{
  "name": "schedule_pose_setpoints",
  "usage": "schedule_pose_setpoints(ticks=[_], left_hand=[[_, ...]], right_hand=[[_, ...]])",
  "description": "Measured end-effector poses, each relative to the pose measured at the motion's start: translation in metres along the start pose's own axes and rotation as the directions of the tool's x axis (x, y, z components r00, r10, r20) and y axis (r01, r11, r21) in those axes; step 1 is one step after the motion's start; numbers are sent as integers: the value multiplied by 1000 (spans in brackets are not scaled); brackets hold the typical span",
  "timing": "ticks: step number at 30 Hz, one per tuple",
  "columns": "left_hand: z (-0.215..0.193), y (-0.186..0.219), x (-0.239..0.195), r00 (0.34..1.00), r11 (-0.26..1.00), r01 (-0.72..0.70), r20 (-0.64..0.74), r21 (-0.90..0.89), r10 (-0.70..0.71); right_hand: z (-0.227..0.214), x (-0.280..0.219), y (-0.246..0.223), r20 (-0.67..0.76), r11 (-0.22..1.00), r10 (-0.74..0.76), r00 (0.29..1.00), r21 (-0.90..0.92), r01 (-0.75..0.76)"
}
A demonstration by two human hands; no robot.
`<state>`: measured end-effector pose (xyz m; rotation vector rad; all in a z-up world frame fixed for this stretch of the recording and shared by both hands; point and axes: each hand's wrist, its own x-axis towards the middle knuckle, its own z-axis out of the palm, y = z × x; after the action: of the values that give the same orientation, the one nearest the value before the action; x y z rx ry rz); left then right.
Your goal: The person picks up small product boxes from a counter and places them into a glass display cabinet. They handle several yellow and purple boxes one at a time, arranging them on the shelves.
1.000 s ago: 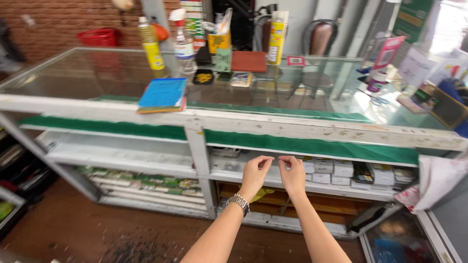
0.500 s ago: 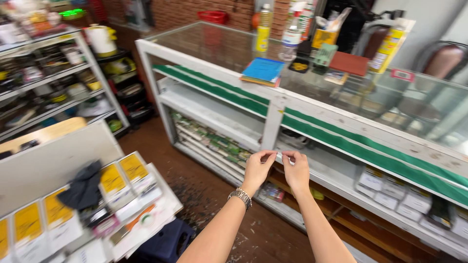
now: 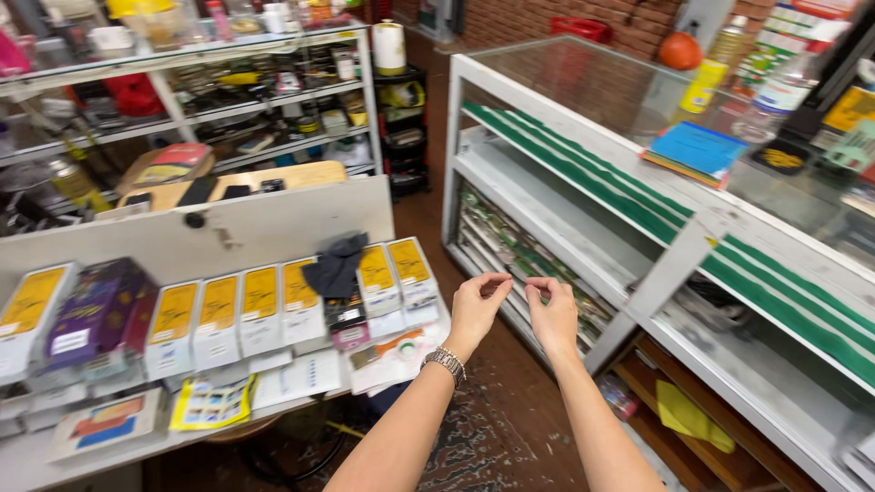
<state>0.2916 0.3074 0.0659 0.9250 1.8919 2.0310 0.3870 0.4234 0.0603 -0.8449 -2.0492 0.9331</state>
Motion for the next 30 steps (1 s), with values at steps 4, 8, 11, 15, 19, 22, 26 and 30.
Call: schedule_pose_setpoints(ticks=[4, 8, 11, 15, 19, 22, 26, 30], left_hand=[[-74, -1, -5, 997, 1000, 2, -73, 17, -1], [-158, 0, -11, 988, 999, 18, -153, 48, -10], [-228, -4, -16, 974, 998, 37, -225, 58, -23], [-317, -13, -21, 946, 997, 30, -324, 65, -7], [-402, -19, -28, 914, 991, 7, -404, 136, 49], [-454, -19, -36, 891, 984, 47, -452, 171, 36], [-499, -15, -50, 862, 974, 129, -507, 186, -17], [-528, -18, -59, 834, 979, 89, -550, 185, 28]], right_hand=[[58, -16, -43, 61, 997, -6, 998, 78, 1], [118, -33, -88, 152, 982, -63, 986, 187, 34], [166, -46, -119, 215, 959, -116, 970, 280, 53], [227, -60, -153, 285, 954, -138, 949, 297, 50], [284, -78, -185, 298, 943, -203, 933, 315, 105], [321, -95, -206, 357, 951, -165, 919, 303, 52], [362, -114, -234, 396, 946, -211, 894, 312, 85], [388, -127, -252, 436, 935, -259, 862, 338, 110]])
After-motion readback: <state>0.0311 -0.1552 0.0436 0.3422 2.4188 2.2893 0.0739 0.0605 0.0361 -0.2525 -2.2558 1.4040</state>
